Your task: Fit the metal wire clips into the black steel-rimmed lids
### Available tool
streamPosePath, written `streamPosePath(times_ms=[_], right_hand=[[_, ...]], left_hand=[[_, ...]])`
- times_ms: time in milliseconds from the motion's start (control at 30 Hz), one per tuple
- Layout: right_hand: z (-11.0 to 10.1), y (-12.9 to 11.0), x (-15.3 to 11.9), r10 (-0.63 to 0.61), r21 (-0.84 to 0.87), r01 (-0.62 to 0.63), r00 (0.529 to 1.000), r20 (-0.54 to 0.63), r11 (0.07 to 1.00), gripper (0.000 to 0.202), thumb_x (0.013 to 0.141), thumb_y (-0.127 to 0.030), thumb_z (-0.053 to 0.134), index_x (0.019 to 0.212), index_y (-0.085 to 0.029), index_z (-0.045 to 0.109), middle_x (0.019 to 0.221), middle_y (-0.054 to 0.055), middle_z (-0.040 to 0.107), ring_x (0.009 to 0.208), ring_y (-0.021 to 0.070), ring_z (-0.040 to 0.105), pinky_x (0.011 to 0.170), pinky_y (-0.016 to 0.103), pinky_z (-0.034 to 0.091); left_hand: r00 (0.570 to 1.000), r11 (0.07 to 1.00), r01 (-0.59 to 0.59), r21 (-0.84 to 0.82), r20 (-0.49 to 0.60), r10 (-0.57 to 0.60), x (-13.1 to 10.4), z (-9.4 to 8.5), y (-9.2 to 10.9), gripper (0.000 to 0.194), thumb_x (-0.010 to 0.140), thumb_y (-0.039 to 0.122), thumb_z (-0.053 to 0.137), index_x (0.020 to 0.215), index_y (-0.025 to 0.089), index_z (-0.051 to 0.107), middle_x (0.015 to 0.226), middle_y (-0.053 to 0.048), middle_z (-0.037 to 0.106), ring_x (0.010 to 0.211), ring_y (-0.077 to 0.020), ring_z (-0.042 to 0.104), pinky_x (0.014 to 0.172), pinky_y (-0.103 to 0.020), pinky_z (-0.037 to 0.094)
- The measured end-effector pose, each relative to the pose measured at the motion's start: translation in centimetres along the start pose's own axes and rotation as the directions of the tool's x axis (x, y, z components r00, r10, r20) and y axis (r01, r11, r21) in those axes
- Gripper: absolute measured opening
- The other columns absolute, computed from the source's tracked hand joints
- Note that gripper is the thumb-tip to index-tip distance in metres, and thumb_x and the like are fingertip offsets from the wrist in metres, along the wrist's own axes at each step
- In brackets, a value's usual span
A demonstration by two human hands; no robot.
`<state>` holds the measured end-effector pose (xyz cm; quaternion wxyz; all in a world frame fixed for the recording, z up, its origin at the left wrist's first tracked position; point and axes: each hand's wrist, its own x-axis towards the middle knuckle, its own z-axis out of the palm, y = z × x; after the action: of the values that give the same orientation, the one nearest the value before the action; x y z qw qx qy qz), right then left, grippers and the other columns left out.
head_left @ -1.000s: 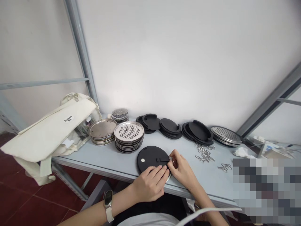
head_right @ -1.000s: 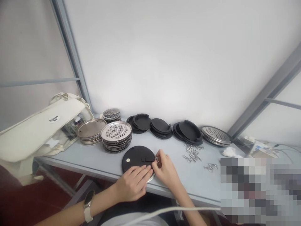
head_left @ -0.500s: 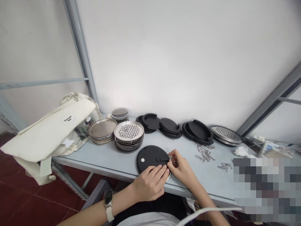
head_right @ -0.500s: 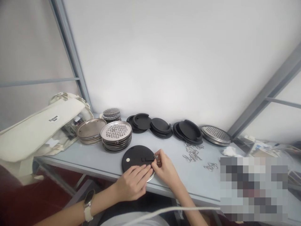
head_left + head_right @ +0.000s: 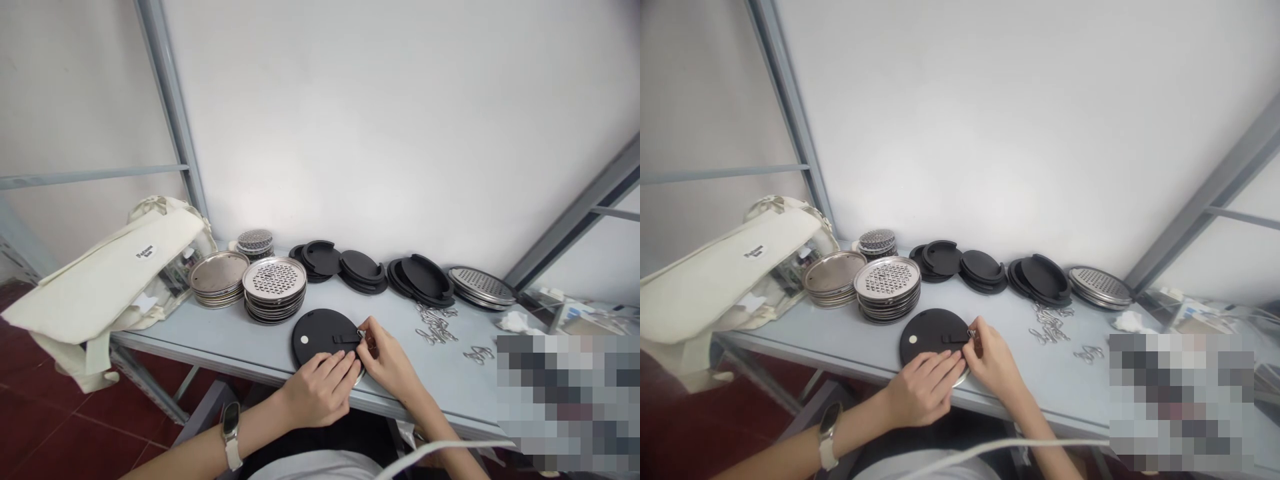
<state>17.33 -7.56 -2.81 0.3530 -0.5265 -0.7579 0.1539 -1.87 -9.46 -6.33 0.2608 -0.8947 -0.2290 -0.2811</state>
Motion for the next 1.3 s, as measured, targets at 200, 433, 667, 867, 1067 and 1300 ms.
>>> streamPosePath(times_ms=[200,433,667,867,1067,1300], right_hand=[[-0.08,-0.22,-0.01,0.013,0.022,-0.013,1.0,0.0,1.0,0.007,0.081,-0.018,0.044,0.086,-0.022,0.041,0.062,-0.005,0.047,0.054,0.0134,0.047,0.052,0.023,0.039],[-0.06,-0.14,-0.06,0.022,0.086,-0.022,1.0,0.001,0.996,0.002,0.083,-0.021,0.044,0.084,-0.022,0.043,0.057,-0.008,0.04,0.05,0.0116,0.041,0.05,0.022,0.035],[0.2,0.13,0.07,-0.026,0.097,0.028,0.999,-0.023,0.995,0.008,0.09,-0.025,0.04,0.09,-0.021,0.047,0.066,-0.003,0.048,0.058,0.0139,0.049,0.058,0.025,0.042],[-0.1,0.12,0.07,0.045,0.142,-0.025,0.989,-0.141,0.99,0.013,0.094,-0.033,0.041,0.099,-0.021,0.044,0.071,-0.002,0.05,0.067,0.0164,0.054,0.07,0.029,0.044],[-0.14,0.16,0.15,0.031,0.146,-0.009,0.989,-0.143,0.989,0.019,0.094,-0.035,0.043,0.081,-0.022,0.046,0.077,0.001,0.055,0.073,0.0176,0.054,0.072,0.03,0.044],[-0.28,0.22,0.27,-0.054,0.074,0.069,0.982,-0.182,0.995,0.015,0.095,-0.029,0.041,0.089,-0.02,0.051,0.088,0.006,0.057,0.089,0.0212,0.054,0.082,0.034,0.042]], left_hand=[[1.0,1.0,0.009,-0.027,-0.028,-0.01,0.07,0.04,0.01,0.045,0.088,0.026,0.041,0.128,0.01,0.053,0.132,-0.008,0.054,0.114,-0.02,0.052,0.091,-0.03,0.041],[1.0,1.0,0.013,0.019,0.014,-0.013,0.02,0.04,0.05,0.048,0.087,0.028,0.041,0.131,0.009,0.05,0.135,-0.011,0.05,0.116,-0.0208,0.051,0.09,-0.03,0.042],[0.999,0.999,0.043,0.004,-0.012,-0.043,0.14,0.08,0.11,0.047,0.087,0.028,0.041,0.128,0.009,0.052,0.133,-0.01,0.052,0.116,-0.0203,0.051,0.091,-0.031,0.042],[0.999,0.999,0.045,-0.008,-0.012,-0.045,0.1,0.08,0.11,0.047,0.087,0.027,0.041,0.128,0.009,0.052,0.133,-0.01,0.052,0.116,-0.0205,0.05,0.092,-0.03,0.041],[0.999,0.999,0.043,-0.012,-0.017,-0.043,0.09,0.03,0.04,0.046,0.088,0.026,0.04,0.128,0.008,0.052,0.133,-0.01,0.052,0.115,-0.021,0.051,0.092,-0.031,0.041],[0.999,0.999,0.037,-0.009,-0.006,-0.037,0.08,0.1,0.07,0.047,0.087,0.026,0.04,0.129,0.008,0.051,0.133,-0.01,0.052,0.116,-0.0216,0.051,0.092,-0.031,0.04]])
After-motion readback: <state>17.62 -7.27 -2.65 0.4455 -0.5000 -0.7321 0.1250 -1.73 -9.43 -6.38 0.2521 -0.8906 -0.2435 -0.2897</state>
